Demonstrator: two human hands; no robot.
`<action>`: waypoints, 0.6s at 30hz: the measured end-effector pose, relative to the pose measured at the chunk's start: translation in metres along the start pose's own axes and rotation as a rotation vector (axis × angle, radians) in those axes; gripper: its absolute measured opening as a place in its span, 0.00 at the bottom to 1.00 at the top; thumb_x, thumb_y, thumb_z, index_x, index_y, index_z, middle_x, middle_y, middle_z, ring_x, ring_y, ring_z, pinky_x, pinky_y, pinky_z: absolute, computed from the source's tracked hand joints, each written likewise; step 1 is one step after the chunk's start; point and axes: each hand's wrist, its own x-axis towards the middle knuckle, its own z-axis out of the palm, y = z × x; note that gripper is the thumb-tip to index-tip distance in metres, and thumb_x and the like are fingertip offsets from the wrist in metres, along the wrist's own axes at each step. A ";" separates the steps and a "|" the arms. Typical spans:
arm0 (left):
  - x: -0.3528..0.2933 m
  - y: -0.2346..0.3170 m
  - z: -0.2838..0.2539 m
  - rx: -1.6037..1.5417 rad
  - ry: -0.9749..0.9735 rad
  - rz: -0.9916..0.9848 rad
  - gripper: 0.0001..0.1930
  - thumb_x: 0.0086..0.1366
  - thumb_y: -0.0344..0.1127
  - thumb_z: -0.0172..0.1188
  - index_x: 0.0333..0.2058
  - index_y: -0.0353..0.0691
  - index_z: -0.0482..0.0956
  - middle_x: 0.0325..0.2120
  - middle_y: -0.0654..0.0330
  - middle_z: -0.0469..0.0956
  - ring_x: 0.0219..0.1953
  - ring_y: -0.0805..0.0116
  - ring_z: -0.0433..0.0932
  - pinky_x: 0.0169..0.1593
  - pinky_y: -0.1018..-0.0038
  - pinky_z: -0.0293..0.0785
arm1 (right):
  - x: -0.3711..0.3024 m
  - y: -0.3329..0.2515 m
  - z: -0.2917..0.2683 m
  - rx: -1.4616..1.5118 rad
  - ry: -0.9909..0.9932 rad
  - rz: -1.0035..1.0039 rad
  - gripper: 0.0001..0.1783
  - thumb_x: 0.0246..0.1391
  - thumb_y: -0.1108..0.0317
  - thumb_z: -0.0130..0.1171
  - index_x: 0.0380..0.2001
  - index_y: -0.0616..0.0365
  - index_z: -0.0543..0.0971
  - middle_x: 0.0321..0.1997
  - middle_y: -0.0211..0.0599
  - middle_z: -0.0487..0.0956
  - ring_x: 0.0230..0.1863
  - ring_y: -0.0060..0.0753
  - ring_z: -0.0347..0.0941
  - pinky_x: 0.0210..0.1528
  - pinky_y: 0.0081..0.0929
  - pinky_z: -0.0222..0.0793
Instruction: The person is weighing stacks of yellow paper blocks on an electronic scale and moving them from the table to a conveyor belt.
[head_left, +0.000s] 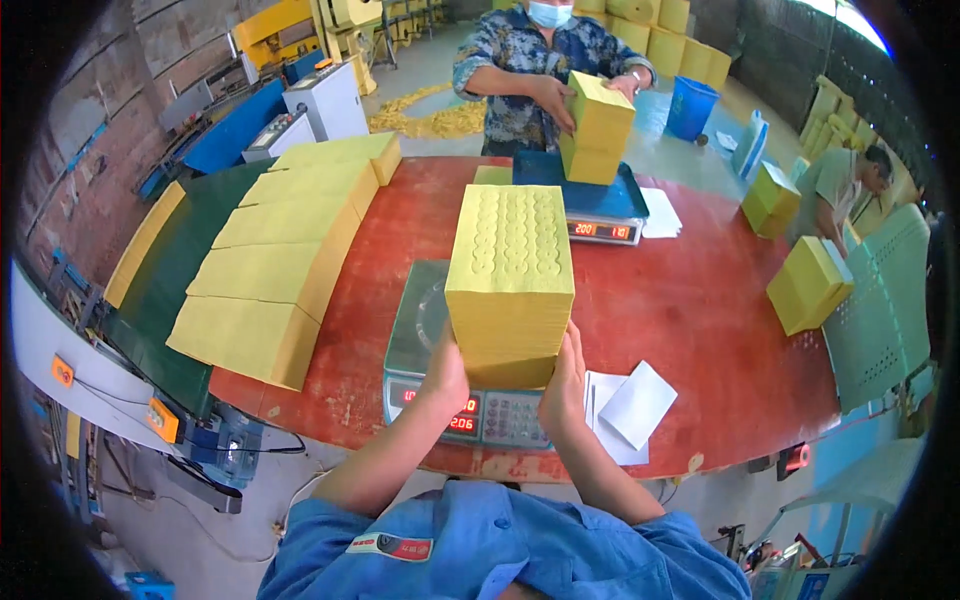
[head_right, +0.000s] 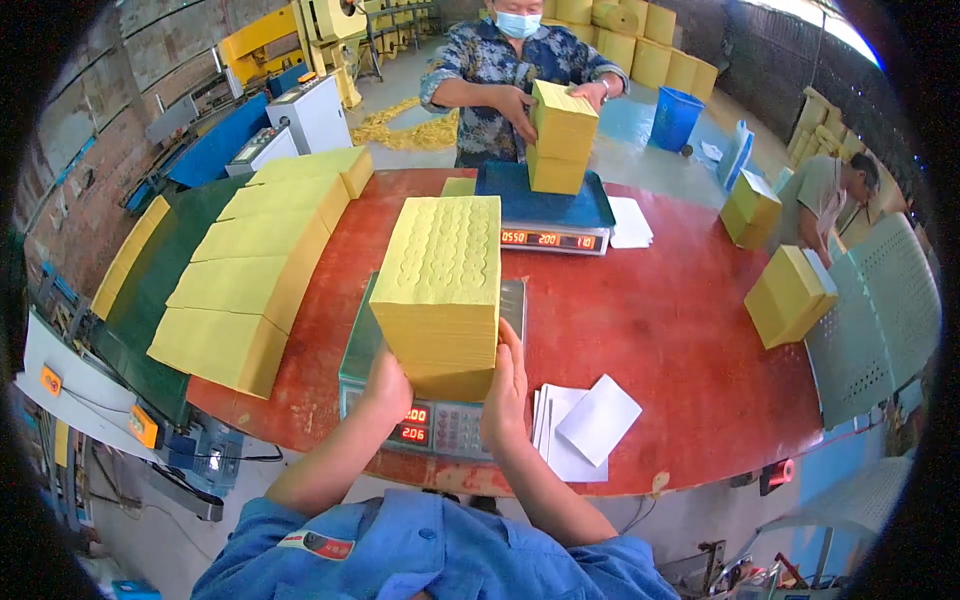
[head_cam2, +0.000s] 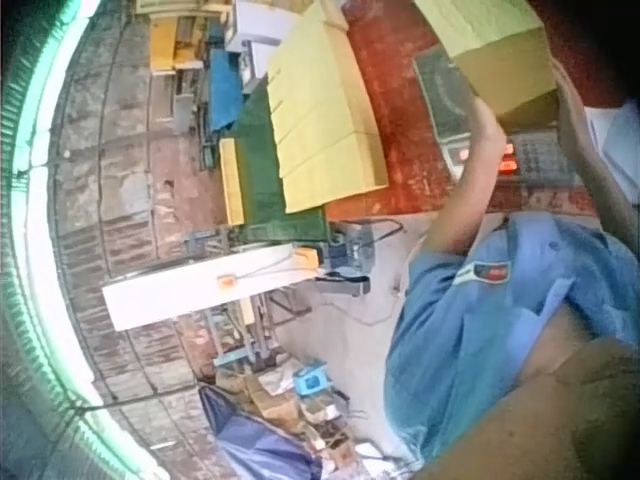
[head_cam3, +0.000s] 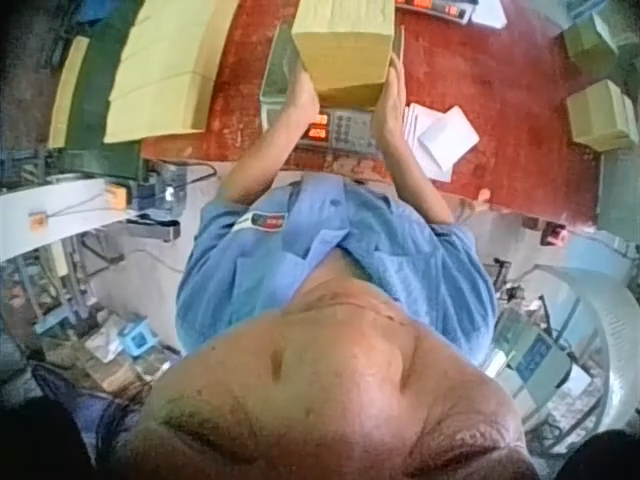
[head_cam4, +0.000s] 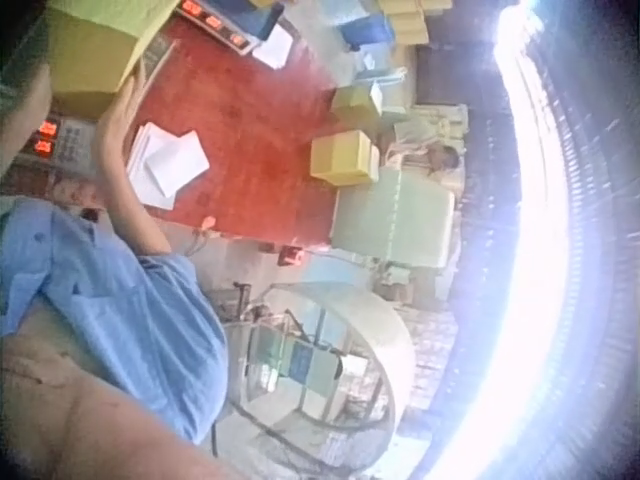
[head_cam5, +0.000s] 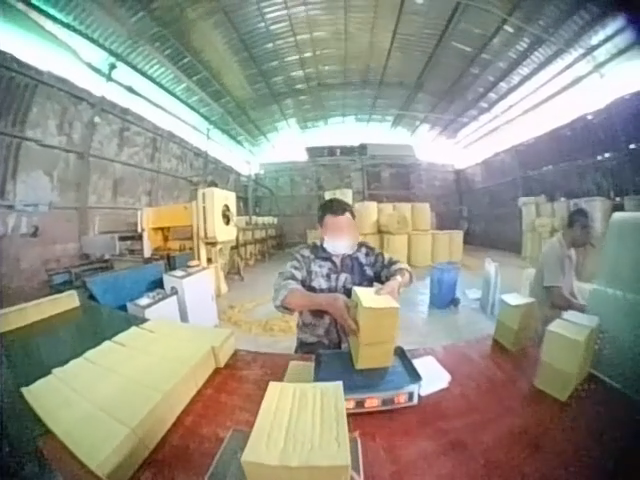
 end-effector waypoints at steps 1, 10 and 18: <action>-0.004 -0.003 -0.002 0.008 0.001 -0.007 0.29 0.73 0.56 0.43 0.64 0.44 0.63 0.60 0.62 0.68 0.62 0.69 0.65 0.63 0.68 0.61 | -0.007 -0.002 -0.002 0.079 0.021 0.066 0.27 0.70 0.57 0.37 0.65 0.62 0.62 0.65 0.42 0.66 0.67 0.33 0.59 0.68 0.30 0.52; 0.006 0.100 0.019 0.216 -0.245 -0.036 0.33 0.70 0.60 0.46 0.63 0.42 0.65 0.60 0.59 0.70 0.61 0.65 0.68 0.61 0.64 0.63 | -0.038 0.012 -0.058 -0.078 0.062 0.134 0.18 0.65 0.68 0.49 0.55 0.63 0.70 0.48 0.34 0.76 0.45 0.23 0.72 0.49 0.25 0.69; 0.009 0.115 0.036 0.413 -0.371 -0.312 0.30 0.67 0.57 0.50 0.61 0.45 0.67 0.57 0.60 0.72 0.58 0.66 0.70 0.58 0.61 0.67 | -0.064 0.020 -0.049 -0.358 0.155 0.133 0.17 0.64 0.65 0.52 0.50 0.66 0.73 0.43 0.40 0.78 0.44 0.27 0.75 0.48 0.28 0.72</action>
